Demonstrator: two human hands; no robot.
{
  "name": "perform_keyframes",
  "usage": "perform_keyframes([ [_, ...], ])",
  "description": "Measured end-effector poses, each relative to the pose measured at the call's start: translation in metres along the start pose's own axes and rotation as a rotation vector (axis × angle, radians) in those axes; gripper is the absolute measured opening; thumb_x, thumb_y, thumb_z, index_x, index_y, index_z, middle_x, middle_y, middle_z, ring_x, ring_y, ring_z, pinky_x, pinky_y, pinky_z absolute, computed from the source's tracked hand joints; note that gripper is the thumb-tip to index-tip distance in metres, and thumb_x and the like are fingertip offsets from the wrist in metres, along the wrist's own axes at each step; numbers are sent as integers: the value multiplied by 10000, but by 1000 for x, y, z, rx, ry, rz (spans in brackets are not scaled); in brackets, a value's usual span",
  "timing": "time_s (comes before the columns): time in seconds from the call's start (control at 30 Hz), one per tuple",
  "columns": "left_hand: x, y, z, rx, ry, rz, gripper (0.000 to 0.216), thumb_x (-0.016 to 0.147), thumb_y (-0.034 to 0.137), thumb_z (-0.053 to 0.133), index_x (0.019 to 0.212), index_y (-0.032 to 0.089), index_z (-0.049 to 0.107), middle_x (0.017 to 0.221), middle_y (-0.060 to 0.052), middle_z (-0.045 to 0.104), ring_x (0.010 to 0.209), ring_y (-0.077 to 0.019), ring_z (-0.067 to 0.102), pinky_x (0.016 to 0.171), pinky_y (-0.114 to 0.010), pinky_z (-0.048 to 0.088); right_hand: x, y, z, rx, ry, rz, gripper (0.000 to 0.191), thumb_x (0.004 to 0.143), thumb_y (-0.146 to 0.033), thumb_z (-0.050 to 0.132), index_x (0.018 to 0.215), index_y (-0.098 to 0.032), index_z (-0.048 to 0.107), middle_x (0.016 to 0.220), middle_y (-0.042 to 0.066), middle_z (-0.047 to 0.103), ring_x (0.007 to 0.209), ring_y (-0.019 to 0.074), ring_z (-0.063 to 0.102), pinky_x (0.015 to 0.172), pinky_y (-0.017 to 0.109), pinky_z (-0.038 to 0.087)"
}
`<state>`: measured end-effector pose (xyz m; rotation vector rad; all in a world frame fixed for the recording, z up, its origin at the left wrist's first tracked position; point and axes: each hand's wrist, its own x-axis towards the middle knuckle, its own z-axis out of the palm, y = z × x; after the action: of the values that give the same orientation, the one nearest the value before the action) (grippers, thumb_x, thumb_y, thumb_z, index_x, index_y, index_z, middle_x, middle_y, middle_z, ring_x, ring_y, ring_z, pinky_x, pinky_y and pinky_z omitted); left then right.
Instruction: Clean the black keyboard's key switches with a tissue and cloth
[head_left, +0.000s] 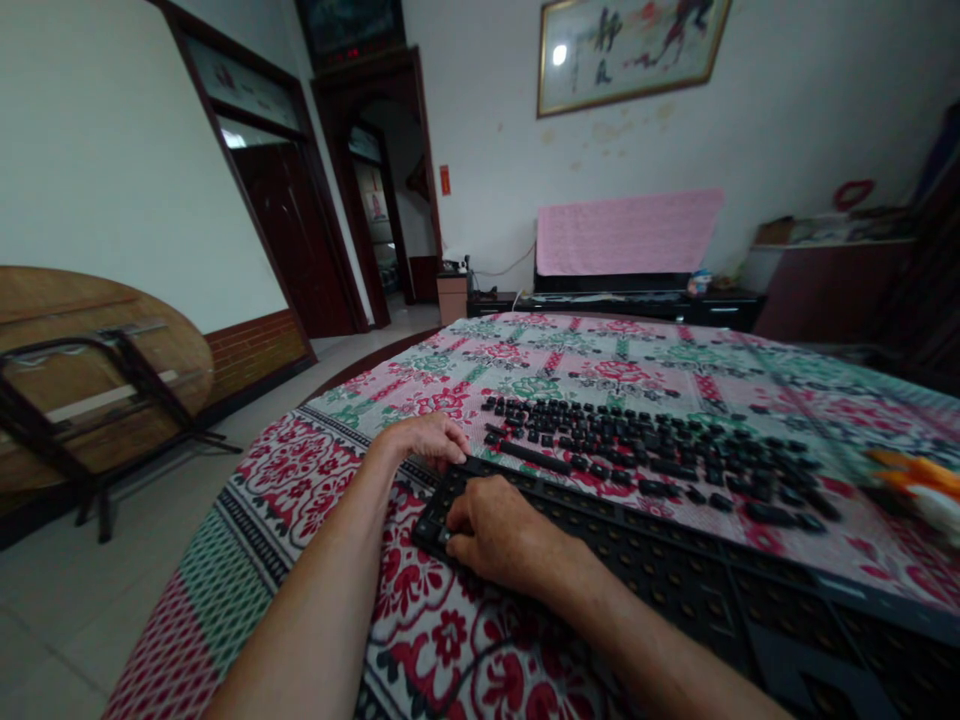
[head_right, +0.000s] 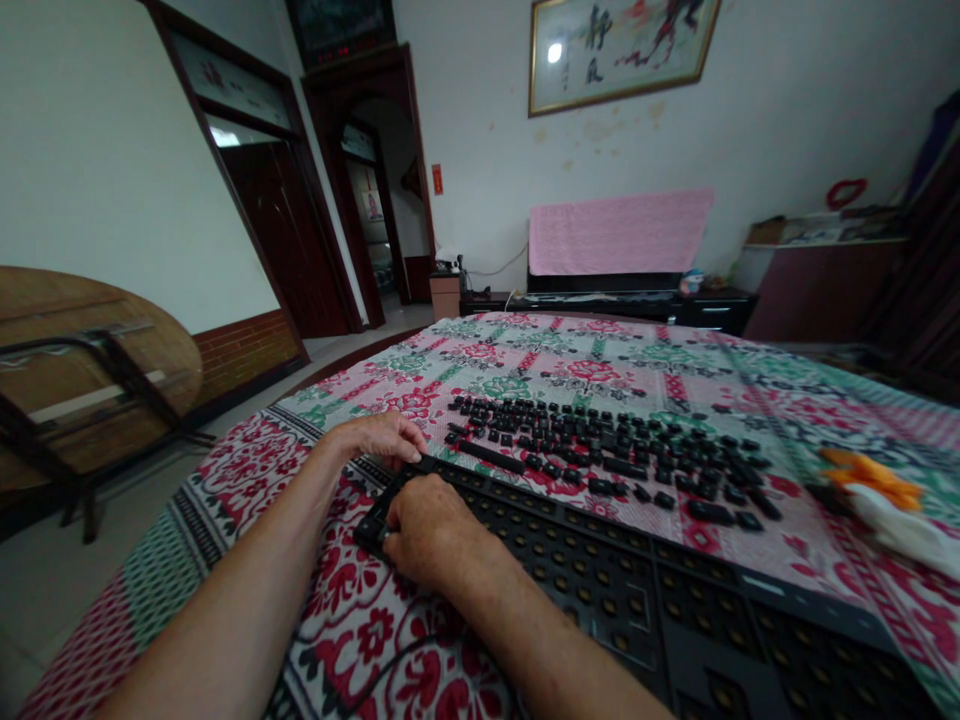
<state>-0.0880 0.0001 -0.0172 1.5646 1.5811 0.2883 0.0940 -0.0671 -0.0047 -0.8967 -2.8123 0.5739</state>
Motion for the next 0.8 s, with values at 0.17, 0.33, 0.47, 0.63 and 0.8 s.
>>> perform_keyframes([
  [0.17,2,-2,-1,27,-7,12,248,562,244,590,797,170,615,483,52,540,471,-88,498,500,-190,420,2,0,2,45,16,-29,214,628,-197,509,794,-168,641,713,24,624,609,111,515,521,183,326],
  [0.33,3,-4,-2,26,-8,21,238,569,245,586,794,171,618,494,49,547,466,-91,500,488,-193,418,1,3,0,-2,-6,-153,182,639,-156,485,723,-178,645,632,5,605,573,97,487,515,188,305],
  [0.47,1,-1,-1,39,-4,5,242,565,241,589,795,174,619,492,51,546,472,-90,502,497,-191,419,1,2,-3,-47,-38,-146,177,649,-139,478,687,-167,649,588,6,588,529,91,461,505,196,293],
  [0.63,1,-1,-2,39,-9,28,238,567,245,587,792,173,619,478,53,542,462,-96,498,493,-201,423,5,2,-2,-34,-53,-165,164,663,-152,488,676,-157,651,577,2,575,507,79,433,507,189,296],
  [0.8,2,-3,-2,35,-18,29,228,572,234,579,788,167,615,467,50,538,459,-96,501,485,-196,421,7,8,3,-12,-27,-178,146,656,-165,507,652,-158,653,534,-6,547,499,78,409,504,193,289],
])
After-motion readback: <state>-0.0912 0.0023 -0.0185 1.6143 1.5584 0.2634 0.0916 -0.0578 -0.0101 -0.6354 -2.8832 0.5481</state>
